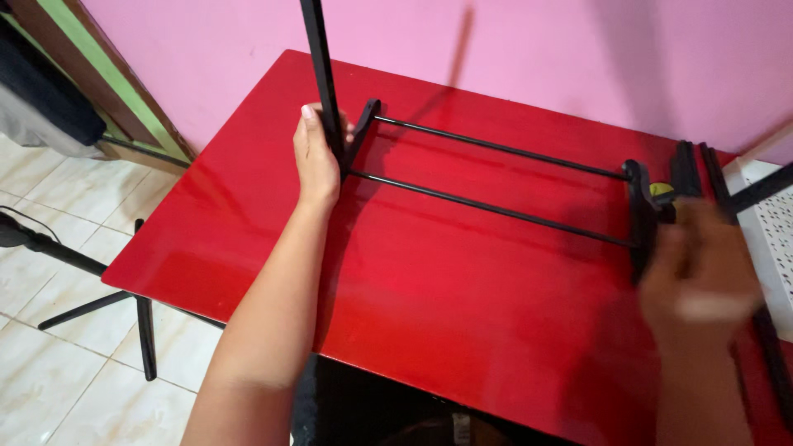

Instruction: The person assembles a black metal frame on a red table. They connect two curved end pieces with two long rods, then attach two vertical legs to the frame. The person uses a yellow cloth to wipe the frame during assembly.

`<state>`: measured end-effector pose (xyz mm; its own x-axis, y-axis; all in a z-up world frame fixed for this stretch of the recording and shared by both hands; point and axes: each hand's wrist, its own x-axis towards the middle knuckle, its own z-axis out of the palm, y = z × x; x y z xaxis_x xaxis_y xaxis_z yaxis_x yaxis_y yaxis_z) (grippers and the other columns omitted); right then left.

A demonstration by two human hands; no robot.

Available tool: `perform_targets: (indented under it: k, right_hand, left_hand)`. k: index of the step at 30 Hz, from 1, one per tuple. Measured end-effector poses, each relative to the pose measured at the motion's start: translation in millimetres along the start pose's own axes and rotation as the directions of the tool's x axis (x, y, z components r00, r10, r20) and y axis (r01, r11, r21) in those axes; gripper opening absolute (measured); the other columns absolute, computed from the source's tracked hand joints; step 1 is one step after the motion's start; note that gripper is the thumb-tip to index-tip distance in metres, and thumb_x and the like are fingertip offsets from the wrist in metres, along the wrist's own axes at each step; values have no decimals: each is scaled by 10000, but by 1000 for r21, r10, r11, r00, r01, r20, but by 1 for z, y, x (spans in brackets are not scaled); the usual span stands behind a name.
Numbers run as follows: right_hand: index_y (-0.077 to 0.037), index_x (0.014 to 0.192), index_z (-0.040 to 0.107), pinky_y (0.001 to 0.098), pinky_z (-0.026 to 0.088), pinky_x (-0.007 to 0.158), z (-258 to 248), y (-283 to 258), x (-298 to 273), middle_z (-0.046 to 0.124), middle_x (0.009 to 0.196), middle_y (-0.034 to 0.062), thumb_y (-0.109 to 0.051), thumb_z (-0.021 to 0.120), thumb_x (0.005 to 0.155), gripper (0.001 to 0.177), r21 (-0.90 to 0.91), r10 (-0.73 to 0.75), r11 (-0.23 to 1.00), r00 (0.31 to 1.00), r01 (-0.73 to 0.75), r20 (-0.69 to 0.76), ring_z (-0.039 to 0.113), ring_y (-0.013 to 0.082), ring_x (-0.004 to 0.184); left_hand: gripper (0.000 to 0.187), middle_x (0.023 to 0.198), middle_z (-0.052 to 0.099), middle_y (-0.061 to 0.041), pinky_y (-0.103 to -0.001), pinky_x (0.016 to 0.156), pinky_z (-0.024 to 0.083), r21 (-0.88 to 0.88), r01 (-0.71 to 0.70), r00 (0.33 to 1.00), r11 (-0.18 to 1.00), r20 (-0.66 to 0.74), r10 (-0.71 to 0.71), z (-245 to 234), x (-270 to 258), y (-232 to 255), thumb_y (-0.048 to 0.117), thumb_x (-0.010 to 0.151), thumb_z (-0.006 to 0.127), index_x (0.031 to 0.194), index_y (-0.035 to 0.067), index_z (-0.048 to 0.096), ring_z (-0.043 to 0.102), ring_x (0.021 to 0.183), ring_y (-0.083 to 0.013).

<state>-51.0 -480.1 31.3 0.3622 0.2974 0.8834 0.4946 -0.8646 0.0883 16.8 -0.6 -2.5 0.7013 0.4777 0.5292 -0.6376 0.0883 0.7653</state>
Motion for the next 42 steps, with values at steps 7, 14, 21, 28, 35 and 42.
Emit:
perform_targets:
  k: [7, 14, 21, 28, 35, 42]
  right_hand:
    - [-155, 1292, 702, 415, 522, 599, 8, -77, 50, 647, 865, 60, -221, 628, 1032, 278, 106, -34, 994, 910, -12, 413, 636, 310, 665]
    - [-147, 1292, 693, 408, 512, 571, 18, -84, 61, 633, 846, 70, -213, 631, 1026, 281, 145, -76, 989, 905, 16, 419, 621, 308, 624]
    - [-156, 1276, 698, 408, 513, 575, 24, -88, 66, 640, 860, 68, -215, 633, 1020, 270, 150, -98, 988, 920, 44, 380, 625, 313, 636]
    - [-180, 1300, 688, 421, 516, 581, 29, -87, 62, 637, 843, 70, -248, 615, 1006, 311, 181, -25, 981, 886, -66, 463, 638, 321, 655]
    - [-212, 1322, 669, 422, 523, 590, 40, -95, 48, 632, 828, 71, -248, 612, 1001, 328, 271, 13, 948, 873, -165, 487, 638, 322, 659]
    - [-237, 1322, 689, 426, 507, 585, 35, -85, 63, 626, 800, 72, -227, 640, 985, 341, 144, -12, 988, 888, -61, 459, 624, 318, 642]
  left_hand:
    - [526, 1171, 670, -92, -310, 925, 569, 95, -106, 988, 990, 118, 95, 11, -2, 30, 462, 1135, 394, 1442, 50, 508, 668, 973, -147]
    - [504, 1230, 623, -62, -317, 922, 568, 84, -138, 985, 987, 119, 127, 19, -2, 34, 308, 1140, 492, 1576, 75, 396, 619, 1001, -134]
    - [476, 1179, 605, -33, -292, 900, 555, 58, -148, 985, 987, 99, 142, 20, -3, 29, 263, 1154, 483, 1584, 71, 411, 601, 1029, -123]
    - [474, 1085, 621, -19, -275, 864, 539, 67, -138, 984, 988, 120, 129, 20, -4, 30, 248, 1156, 456, 1594, 78, 396, 583, 954, -110]
    - [482, 1007, 578, -2, -267, 835, 545, 130, -111, 991, 985, 83, 100, 20, -7, 28, 261, 1152, 449, 1594, 76, 403, 569, 902, -96]
    - [491, 993, 600, 2, -256, 801, 519, 113, -128, 990, 985, 66, 122, 18, -3, 19, 278, 1145, 471, 1593, 84, 416, 561, 877, -91]
